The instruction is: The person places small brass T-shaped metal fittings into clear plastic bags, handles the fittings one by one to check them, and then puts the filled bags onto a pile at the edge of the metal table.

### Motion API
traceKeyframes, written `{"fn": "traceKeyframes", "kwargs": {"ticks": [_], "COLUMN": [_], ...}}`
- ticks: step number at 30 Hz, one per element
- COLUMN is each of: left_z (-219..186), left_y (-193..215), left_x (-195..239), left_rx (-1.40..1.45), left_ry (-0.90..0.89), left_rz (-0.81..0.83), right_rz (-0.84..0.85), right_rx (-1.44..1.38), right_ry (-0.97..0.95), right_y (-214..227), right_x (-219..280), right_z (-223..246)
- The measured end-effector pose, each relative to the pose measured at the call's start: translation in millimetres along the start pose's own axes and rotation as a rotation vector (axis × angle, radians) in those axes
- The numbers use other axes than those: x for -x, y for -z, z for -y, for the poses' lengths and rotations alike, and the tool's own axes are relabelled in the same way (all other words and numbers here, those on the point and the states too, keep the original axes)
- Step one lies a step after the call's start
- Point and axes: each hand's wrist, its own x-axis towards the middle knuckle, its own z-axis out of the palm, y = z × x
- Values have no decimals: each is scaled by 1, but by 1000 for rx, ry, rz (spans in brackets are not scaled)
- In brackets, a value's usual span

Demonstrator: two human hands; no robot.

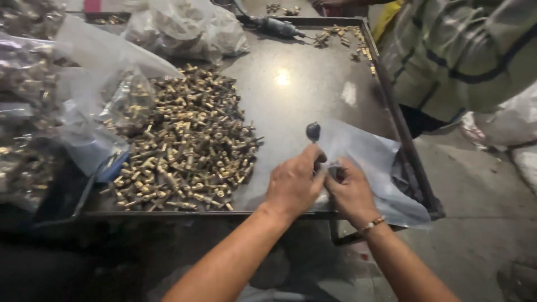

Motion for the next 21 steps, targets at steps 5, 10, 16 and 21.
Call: {"fn": "traceKeyframes", "kwargs": {"ticks": [5, 10, 16, 21], "left_z": [47, 60, 48, 28], "left_y": [0, -12, -73, -53], "left_x": [-19, -62, -100, -73], "left_rx": [129, 8, 56, 73], "left_ry": [330, 416, 231, 161], "left_rz": [-7, 1, 235, 19], "right_rz": [62, -68, -203, -125], "right_rx": [43, 9, 41, 198], "right_ry": [-123, -53, 66, 208], "right_y": [14, 17, 34, 61], "right_x": [8, 26, 35, 27], "right_z": [41, 63, 39, 22]}}
